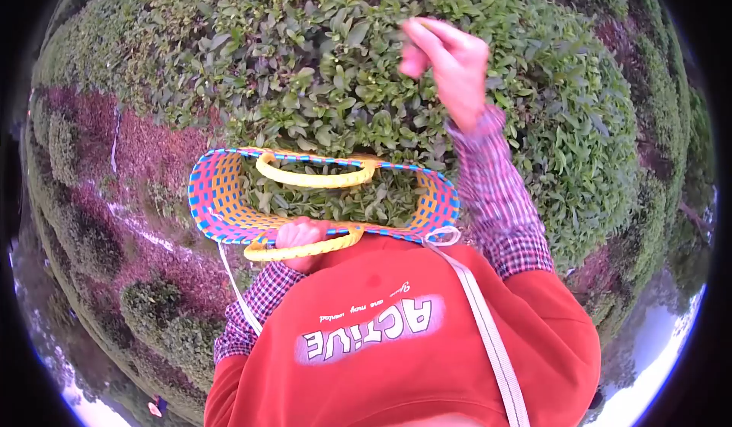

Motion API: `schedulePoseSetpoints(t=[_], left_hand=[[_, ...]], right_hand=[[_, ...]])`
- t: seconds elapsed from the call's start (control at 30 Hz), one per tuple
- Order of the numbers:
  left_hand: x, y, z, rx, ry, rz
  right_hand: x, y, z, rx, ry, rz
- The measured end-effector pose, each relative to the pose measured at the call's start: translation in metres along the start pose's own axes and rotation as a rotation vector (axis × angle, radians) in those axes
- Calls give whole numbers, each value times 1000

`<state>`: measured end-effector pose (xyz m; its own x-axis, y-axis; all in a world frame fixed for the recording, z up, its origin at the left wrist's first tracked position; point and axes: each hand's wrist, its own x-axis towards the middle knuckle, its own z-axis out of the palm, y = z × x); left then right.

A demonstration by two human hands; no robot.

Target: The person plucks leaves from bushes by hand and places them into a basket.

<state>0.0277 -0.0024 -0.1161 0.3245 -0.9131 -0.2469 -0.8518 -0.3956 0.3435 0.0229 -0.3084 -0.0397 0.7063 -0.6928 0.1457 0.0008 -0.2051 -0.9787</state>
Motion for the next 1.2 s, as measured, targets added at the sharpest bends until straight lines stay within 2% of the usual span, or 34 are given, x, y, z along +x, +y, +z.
schedulePoseSetpoints(t=[0.07, 0.1, 0.13, 0.17, 0.2, 0.27, 0.33, 0.37, 0.4, 0.47, 0.5, 0.53, 0.57, 0.63, 0.8, 0.87, 0.93, 1.0, 1.03, 1.07, 1.1, 1.13, 1.2], left_hand=[[0, 1, 0, -14, 12, 24], [-2, 1, 0, -18, 16, 32], [-3, 1, 1, -15, 34, 39], [-4, 1, 2, -11, 50, 51], [-6, 3, 4, -8, 60, 68], [-12, 8, 6, 20, 48, 92], [-20, 13, 14, 44, 33, 90], [-27, 14, 21, 56, 15, 93], [-29, 15, 25, 67, 10, 95], [-37, 30, 16, 50, 186, 124], [-41, 35, 17, 81, 182, 128], [-45, 41, 17, 110, 175, 133], [-52, 49, 14, 154, 138, 97], [-59, 57, 15, 84, 109, 53], [-66, 60, 7, -92, 116, -18], [-63, 55, 7, -102, 102, -46], [-60, 57, 6, -108, 96, -77], [-54, 57, 1, -96, 102, -103], [-51, 54, -1, -102, 100, -75], [-47, 53, -6, -106, 91, -67], [-42, 52, -13, -111, 84, -59], [-38, 51, -17, -119, 77, -51], [-34, 43, -7, -111, 130, 35]], right_hand=[[-41, -30, -29, -223, -34, -15], [-66, -18, -46, -300, -144, -160], [-95, -20, -52, -284, -290, -74], [-118, 1, -55, -334, -513, -203], [-138, 10, -55, -573, -745, -146], [-153, 44, -71, -566, -615, -250], [-140, 53, -83, -460, -313, -116], [-131, 60, -90, -504, -269, -102], [-122, 59, -89, -439, -249, 79], [-91, 76, -75, -478, -312, -125], [-71, 78, -59, -512, -344, -128], [-50, 90, -41, -508, -315, -272], [-30, 82, -22, -660, -395, -127], [3, 96, 10, -965, -410, -229], [28, 108, 59, -985, -762, -290], [29, 128, 67, -840, -705, -420], [30, 141, 77, -809, -673, -351], [27, 154, 81, -656, -531, -361], [27, 150, 77, -486, -617, -197], [17, 145, 71, -74, -493, 26], [16, 122, 64, 111, -341, 183], [19, 102, 54, 245, -270, 118], [15, 44, 19, 255, -83, 48]])
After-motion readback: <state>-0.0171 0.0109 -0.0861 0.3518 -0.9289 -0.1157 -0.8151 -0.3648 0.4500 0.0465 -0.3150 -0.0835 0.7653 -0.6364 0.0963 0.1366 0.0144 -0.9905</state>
